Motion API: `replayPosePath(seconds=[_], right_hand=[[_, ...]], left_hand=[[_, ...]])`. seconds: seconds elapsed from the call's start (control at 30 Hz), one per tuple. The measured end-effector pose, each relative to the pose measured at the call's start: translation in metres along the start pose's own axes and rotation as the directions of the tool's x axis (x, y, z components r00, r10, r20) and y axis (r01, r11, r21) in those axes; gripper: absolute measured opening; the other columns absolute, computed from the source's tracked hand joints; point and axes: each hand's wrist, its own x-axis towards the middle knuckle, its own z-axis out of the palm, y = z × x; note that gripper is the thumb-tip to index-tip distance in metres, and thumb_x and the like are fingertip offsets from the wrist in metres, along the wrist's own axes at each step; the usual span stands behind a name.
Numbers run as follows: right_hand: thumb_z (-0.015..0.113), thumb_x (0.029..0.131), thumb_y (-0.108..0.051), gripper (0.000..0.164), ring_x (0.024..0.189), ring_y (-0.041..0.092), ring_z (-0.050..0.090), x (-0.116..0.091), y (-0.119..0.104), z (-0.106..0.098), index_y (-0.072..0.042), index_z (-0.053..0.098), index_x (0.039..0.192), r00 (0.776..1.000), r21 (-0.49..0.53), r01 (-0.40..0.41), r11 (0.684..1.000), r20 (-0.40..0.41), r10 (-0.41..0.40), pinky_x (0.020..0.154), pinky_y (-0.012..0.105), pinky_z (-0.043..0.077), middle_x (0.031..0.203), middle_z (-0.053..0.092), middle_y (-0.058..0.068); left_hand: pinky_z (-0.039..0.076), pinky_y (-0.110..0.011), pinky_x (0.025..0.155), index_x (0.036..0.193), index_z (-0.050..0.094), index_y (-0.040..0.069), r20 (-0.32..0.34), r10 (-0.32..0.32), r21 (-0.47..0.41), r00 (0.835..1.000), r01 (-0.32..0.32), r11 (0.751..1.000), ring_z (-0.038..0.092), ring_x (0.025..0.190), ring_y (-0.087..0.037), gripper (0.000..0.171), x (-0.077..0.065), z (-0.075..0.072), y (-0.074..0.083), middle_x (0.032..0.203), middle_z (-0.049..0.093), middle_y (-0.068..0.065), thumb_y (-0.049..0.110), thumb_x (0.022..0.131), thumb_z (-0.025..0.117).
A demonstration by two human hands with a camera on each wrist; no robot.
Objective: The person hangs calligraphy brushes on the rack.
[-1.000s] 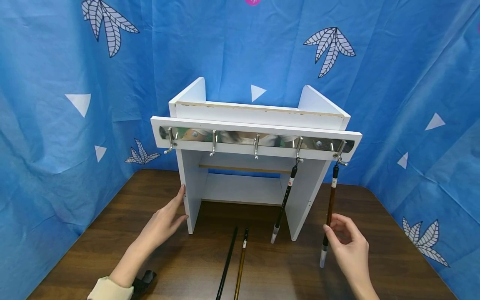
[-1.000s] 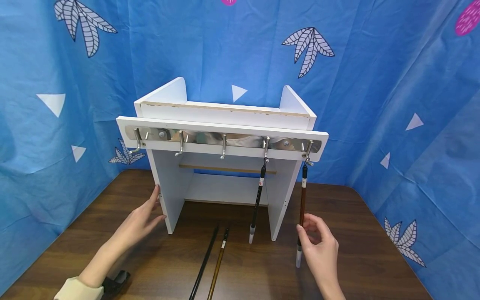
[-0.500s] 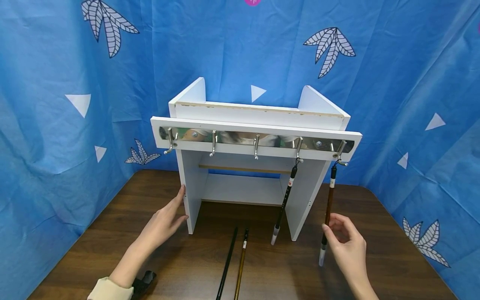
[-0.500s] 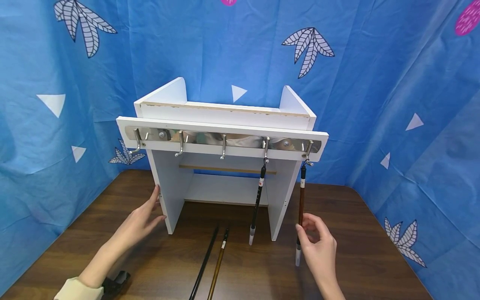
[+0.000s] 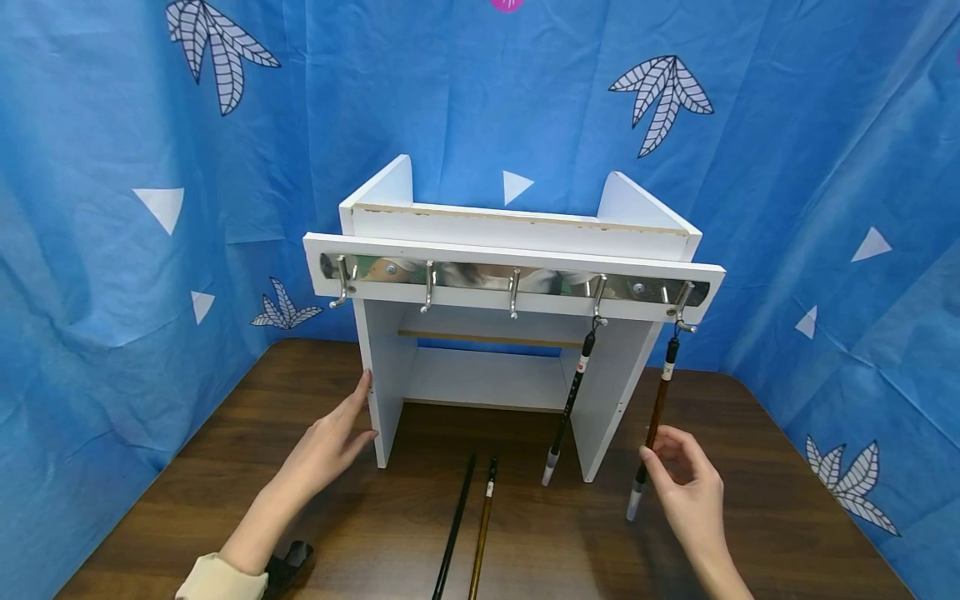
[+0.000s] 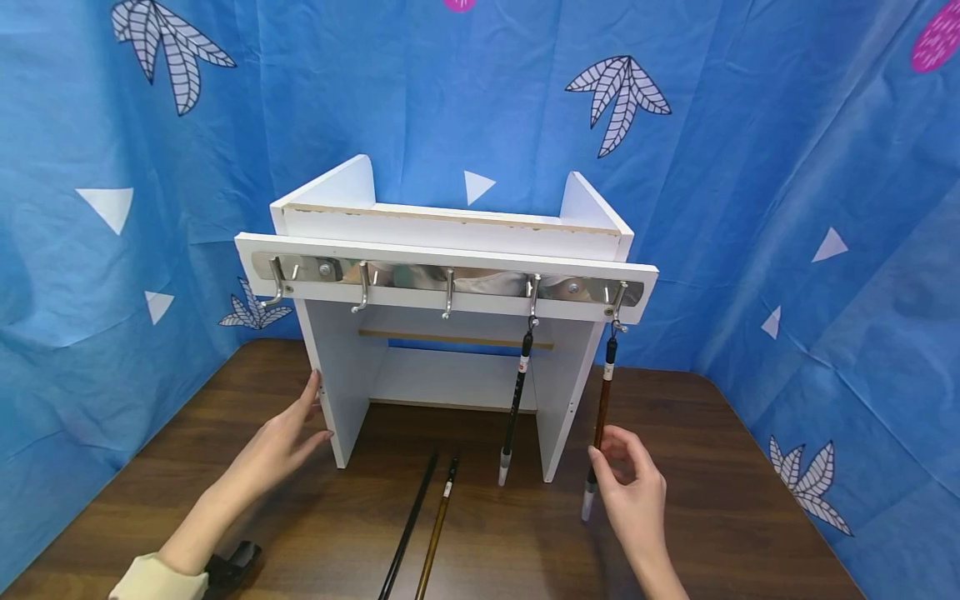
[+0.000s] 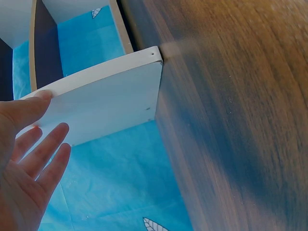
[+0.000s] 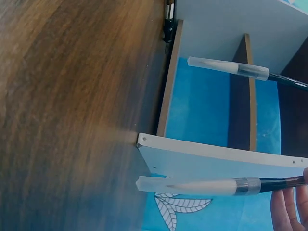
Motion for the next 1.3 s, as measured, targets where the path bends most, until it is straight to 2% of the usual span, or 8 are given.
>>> replayPosePath(seconds=[0.3,0.57,0.77,1.1,1.3], right_hand=[[0.068,0.078,0.013,0.034,0.079,0.003,0.059,0.000,0.005,0.003,0.001,0.062,0.110,1.000,0.026,0.003,1.000,0.010,-0.003,0.063,0.012,0.048,0.087,0.063,0.005],[0.067,0.078,0.015,0.031,0.080,0.004,0.060,0.001,0.008,0.006,0.003,0.062,0.106,0.999,0.083,-0.002,0.997,0.034,-0.001,0.065,0.014,0.050,0.087,0.063,0.006],[0.067,0.077,0.017,0.029,0.079,0.004,0.060,0.004,0.010,0.010,0.006,0.062,0.103,0.998,0.080,0.011,0.997,0.054,-0.015,0.065,0.013,0.049,0.086,0.064,0.007],[0.064,0.077,0.019,0.023,0.078,0.006,0.060,0.004,-0.024,0.013,0.011,0.060,0.099,0.996,0.121,0.030,0.992,0.075,-0.039,0.064,0.015,0.050,0.083,0.062,0.013],[0.063,0.078,0.019,0.022,0.077,0.007,0.061,0.006,-0.024,0.017,0.010,0.060,0.098,0.995,0.140,0.036,0.990,0.090,-0.049,0.066,0.016,0.050,0.084,0.063,0.013]], left_hand=[[0.053,-0.040,0.067,0.151,0.010,0.009,-0.001,0.005,0.000,1.000,-0.005,1.000,0.060,0.100,-0.034,0.103,0.000,0.001,-0.001,0.133,0.046,-0.026,-0.003,0.073,0.077],[0.053,-0.040,0.068,0.151,0.011,0.009,-0.008,0.010,0.004,1.000,-0.010,1.000,0.060,0.100,-0.034,0.104,0.000,0.002,-0.001,0.133,0.046,-0.026,-0.003,0.073,0.078],[0.053,-0.041,0.068,0.151,0.011,0.009,-0.005,0.009,0.003,1.000,-0.009,1.000,0.060,0.100,-0.034,0.103,-0.001,0.002,-0.001,0.132,0.046,-0.026,-0.003,0.073,0.077],[0.053,-0.041,0.068,0.151,0.010,0.010,-0.012,0.007,0.001,1.000,-0.007,1.000,0.061,0.098,-0.034,0.105,0.000,0.002,-0.002,0.131,0.046,-0.027,-0.005,0.072,0.078],[0.054,-0.041,0.066,0.151,0.009,0.010,0.000,0.002,-0.010,1.000,-0.002,1.000,0.061,0.097,-0.036,0.105,0.000,0.001,0.000,0.132,0.046,-0.028,-0.004,0.073,0.077]])
